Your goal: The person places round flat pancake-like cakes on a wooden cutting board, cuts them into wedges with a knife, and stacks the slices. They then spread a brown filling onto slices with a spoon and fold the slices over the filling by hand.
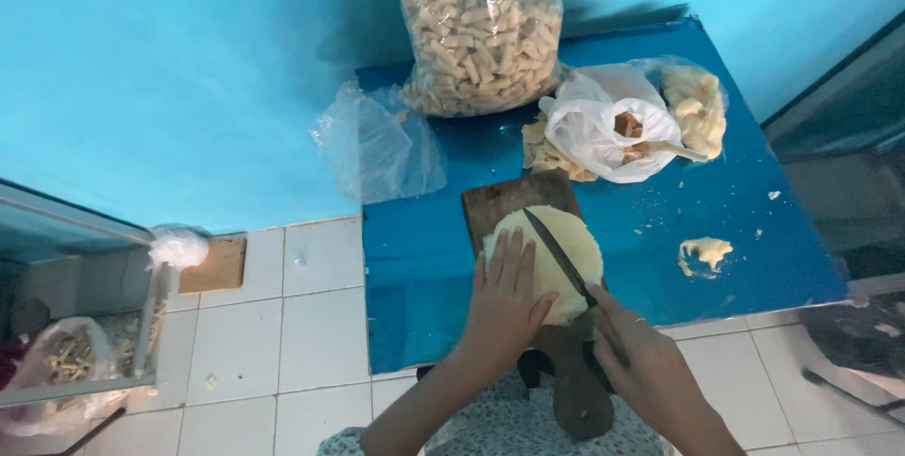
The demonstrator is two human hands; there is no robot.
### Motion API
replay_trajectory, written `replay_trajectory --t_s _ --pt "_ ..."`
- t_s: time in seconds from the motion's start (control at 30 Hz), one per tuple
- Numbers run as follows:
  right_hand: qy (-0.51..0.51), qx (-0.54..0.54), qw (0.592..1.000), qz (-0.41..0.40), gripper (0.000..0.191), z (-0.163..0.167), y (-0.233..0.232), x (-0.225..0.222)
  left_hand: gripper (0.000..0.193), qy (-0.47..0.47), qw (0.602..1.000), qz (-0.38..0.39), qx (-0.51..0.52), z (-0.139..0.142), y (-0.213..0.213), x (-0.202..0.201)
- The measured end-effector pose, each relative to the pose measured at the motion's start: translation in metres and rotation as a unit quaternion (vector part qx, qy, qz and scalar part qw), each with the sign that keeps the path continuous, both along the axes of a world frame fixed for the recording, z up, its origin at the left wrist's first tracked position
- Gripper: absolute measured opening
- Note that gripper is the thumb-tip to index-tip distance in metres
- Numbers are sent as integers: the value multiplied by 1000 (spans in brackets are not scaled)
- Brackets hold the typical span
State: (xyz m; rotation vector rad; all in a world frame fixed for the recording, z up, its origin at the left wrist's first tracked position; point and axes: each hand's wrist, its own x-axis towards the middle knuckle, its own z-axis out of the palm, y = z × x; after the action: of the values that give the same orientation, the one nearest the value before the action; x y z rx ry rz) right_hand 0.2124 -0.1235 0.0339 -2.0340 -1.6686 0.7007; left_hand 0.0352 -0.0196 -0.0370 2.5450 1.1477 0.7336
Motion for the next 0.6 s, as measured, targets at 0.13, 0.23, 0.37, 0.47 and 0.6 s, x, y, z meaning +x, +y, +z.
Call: replay_trajectory --t_s 0.13,0.23,0.37,0.47,0.6 --pt "-58 -1 998 23 79 -7 6 1 74 -5 1000 30 -5 -14 -3 13" --pt "-73 -22 997 33 79 -8 8 2 74 21 999 47 -4 -21 -5 16" --pt "-90 -44 994 43 80 -7 9 -1 73 42 997 62 14 -25 -7 17" --pt "-99 -92 990 32 82 -6 9 -3 75 45 997 64 5 -23 -7 17" --pt "-121 -88 988 43 82 -6 8 -5 79 65 996 63 -18 -19 -7 17"
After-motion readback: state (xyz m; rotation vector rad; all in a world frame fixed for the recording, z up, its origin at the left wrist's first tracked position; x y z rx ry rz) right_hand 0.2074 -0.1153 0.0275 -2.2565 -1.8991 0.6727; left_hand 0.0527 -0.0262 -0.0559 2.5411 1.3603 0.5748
